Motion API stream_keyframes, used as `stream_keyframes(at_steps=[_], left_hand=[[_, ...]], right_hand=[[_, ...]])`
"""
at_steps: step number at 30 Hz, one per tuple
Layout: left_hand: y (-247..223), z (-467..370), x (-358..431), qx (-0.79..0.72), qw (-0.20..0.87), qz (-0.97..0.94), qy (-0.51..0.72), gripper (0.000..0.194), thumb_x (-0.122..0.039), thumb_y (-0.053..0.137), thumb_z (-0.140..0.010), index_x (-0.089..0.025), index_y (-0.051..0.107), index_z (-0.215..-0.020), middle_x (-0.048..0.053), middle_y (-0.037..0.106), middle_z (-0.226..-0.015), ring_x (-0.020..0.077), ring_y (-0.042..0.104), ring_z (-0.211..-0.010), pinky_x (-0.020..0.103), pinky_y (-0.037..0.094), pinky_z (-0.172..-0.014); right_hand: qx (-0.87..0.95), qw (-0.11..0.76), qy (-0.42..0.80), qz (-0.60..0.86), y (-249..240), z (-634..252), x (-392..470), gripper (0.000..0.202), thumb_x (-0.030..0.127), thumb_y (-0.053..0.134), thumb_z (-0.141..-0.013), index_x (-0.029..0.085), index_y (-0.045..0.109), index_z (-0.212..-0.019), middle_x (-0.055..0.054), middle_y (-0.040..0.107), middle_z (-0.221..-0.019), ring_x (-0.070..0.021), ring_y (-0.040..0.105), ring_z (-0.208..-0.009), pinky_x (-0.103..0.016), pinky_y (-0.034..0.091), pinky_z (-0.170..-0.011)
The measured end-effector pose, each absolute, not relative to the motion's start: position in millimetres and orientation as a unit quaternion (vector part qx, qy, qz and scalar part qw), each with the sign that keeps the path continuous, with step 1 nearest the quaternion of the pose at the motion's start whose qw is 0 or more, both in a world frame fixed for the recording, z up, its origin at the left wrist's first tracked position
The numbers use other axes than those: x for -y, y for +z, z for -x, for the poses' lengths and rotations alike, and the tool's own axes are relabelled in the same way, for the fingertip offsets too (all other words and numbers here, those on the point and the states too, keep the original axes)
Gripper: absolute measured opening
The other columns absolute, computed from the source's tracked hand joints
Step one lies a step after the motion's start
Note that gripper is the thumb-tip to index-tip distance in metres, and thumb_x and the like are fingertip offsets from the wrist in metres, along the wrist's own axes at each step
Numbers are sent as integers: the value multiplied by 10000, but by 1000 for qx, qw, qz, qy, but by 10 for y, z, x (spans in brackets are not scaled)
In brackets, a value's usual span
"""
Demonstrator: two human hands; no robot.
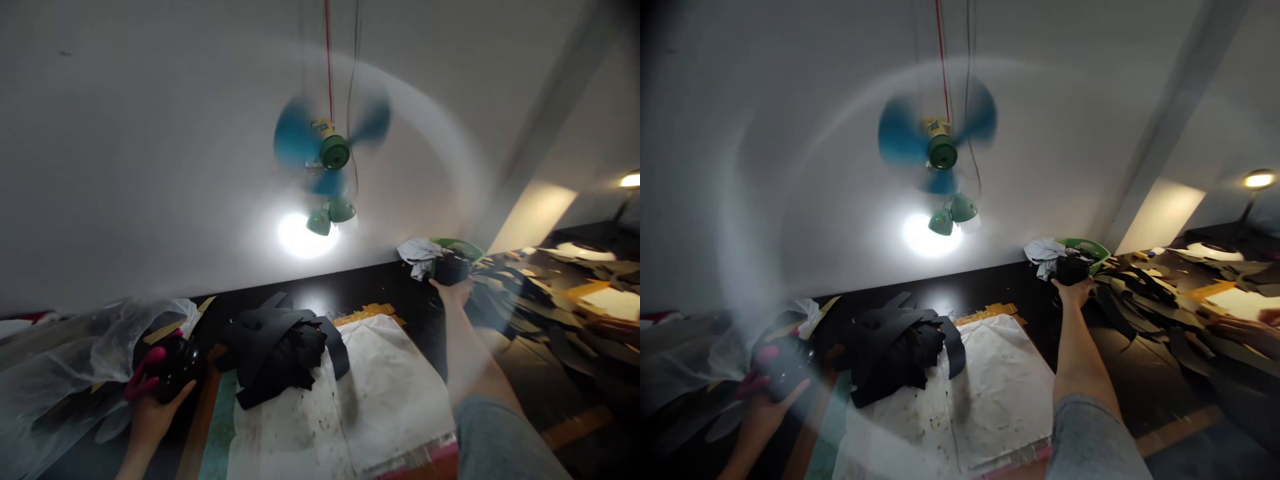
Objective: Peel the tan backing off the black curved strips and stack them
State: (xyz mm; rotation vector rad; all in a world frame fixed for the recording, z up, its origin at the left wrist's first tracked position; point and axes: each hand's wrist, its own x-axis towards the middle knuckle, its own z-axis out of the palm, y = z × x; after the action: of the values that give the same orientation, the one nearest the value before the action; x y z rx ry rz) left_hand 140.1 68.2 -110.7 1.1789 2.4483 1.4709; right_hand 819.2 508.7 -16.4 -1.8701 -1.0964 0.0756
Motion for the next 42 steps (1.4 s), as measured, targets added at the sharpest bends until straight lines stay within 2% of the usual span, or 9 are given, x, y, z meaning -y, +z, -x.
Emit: stream_keyframes(at_steps=[6,13,21,25,28,33,37,39,42], left_hand=[[-1218,-1364,-443,-812,-12,-361,458,728,-626,727,-643,-245,617,-1253,120,669,-1341,415,561,-1361,569,464,-1149],[-1262,-1225,43,-841,32,-376,387,779,-569,709,-706,-198,538,-1370,163,588,-1449,391,514,-1411,539,388,-1211],[-1189,-1190,798,-842,-143,-360,376,750,-557,589,-911,-178,413,-1532,208,441,-1560,361,452,-1464,545,411,-1195],[-802,-853,1406,-890,-285,-290,206,912,-490,731,-841,-155,342,-1595,270,145,-1697,465,134,-1580,751,114,-1219],[-535,-446,1759,-922,-264,-280,41,1081,-374,898,-661,-251,372,-1597,234,7,-1725,503,4,-1581,824,-12,-1156],[-316,203,1692,-948,-122,-292,30,1107,-247,858,-680,-325,293,-1628,203,31,-1734,544,166,-1541,769,247,-1137],[-209,643,1444,-954,-30,-276,114,657,-254,667,-908,-225,476,-1536,239,550,-1466,375,629,-1224,520,505,-1011],[-103,844,1392,-955,-27,-261,136,448,-334,633,-972,-174,597,-1389,159,678,-1259,291,669,-1127,502,525,-1008],[141,1105,1353,-955,-44,-224,188,365,-418,637,-987,-148,648,-1232,105,671,-1230,245,654,-1132,497,536,-1022]], right_hand=[[523,449,92,719,-286,-7449,-4909,1143,630,874,-503,79,467,-1418,-303,661,-1258,-494,643,-1160,-581,508,-983],[788,421,265,364,66,-5128,-4092,1026,678,875,-550,218,507,-1391,-105,749,-1108,-349,718,-1024,-459,569,-899],[791,334,335,388,366,-2520,-3864,1014,550,905,-561,188,472,-1403,-150,706,-1265,-338,669,-1163,-468,544,-990],[781,306,355,412,71,-2022,-3777,948,507,885,-580,168,468,-1360,-192,696,-1258,-355,672,-1152,-480,550,-961],[779,304,358,416,-65,-1899,-3762,973,512,892,-543,173,459,-1345,-197,691,-1240,-373,665,-1155,-485,546,-964],[757,335,336,449,-82,-1899,-3665,1085,564,890,-503,133,409,-1375,-258,606,-1317,-422,588,-1240,-526,499,-1032],[734,459,227,447,-4,-2005,-3403,1051,692,762,-624,32,417,-1366,-352,429,-1429,-483,382,-1396,-594,327,-1165],[773,471,193,378,60,-2019,-3247,927,732,650,-719,49,468,-1319,-309,490,-1364,-443,448,-1334,-572,361,-1140],[865,354,224,278,184,-1880,-3066,660,686,549,-832,131,577,-1189,-209,623,-1213,-345,603,-1136,-490,470,-1035]])
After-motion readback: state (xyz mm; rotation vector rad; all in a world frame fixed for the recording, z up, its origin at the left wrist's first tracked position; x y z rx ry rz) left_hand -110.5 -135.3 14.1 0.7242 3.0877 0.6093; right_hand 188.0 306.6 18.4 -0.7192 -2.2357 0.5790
